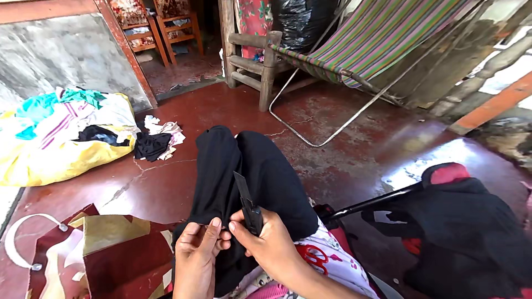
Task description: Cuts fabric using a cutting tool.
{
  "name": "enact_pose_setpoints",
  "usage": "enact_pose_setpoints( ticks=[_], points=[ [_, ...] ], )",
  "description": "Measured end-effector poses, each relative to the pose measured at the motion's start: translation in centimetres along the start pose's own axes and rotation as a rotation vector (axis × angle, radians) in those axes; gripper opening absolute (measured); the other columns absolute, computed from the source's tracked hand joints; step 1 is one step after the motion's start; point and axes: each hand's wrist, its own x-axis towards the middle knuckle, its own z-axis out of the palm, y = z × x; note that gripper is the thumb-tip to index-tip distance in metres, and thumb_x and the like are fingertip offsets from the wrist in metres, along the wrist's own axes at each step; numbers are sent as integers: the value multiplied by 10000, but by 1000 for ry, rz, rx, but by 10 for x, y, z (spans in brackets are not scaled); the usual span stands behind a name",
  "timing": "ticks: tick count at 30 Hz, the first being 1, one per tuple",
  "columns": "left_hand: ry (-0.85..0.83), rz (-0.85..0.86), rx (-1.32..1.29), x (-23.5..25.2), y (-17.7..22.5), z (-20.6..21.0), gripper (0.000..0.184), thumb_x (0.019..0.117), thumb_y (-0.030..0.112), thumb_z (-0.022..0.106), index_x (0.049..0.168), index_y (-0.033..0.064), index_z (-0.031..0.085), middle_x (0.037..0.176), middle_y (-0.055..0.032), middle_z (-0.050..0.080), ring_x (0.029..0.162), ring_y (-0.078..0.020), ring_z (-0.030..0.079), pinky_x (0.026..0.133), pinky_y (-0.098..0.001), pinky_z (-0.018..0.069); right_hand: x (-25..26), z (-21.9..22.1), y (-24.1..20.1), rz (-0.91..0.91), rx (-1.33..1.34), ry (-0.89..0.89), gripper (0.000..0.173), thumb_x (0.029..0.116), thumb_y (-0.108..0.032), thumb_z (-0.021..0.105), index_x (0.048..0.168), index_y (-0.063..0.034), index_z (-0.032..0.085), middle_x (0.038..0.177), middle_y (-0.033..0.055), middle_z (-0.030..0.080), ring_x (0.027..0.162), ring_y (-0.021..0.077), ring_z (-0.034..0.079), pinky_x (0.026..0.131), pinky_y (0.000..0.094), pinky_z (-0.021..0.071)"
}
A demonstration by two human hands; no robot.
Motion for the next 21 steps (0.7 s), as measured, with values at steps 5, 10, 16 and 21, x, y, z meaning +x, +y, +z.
enact_pose_setpoints(
  ticks=[5,10,16,21],
  points=[
    [-1,25,18,-3,1,4,38,948,-89,583,954,-63,610,774,-158,713,634,-188,720,606,-316,633,2,1,2,-108,-49,37,90,932,-168,667,942,-93,716,815,-20,654,631,13,595,552,167,505],
    [14,7,-12,-5,1,6,54,922,-109,591,943,-63,608,773,-160,710,626,-190,716,597,-318,633,0,3,6,-220,-103,89,97,915,-166,660,906,-86,715,823,-27,631,713,-1,588,628,154,495],
    [18,26,-41,-2,3,3,90,920,-136,583,978,-72,609,793,-174,715,644,-205,725,609,-324,638,0,4,7,-265,-81,124,91,929,-151,644,937,-84,706,836,-20,635,689,10,587,596,161,498],
    [9,94,-69,-5,4,6,102,923,-146,580,982,-66,604,811,-180,728,671,-225,743,629,-341,649,-3,5,4,-273,-9,118,95,942,-142,647,975,-75,704,876,-2,645,674,19,590,574,165,503]
  ],
)
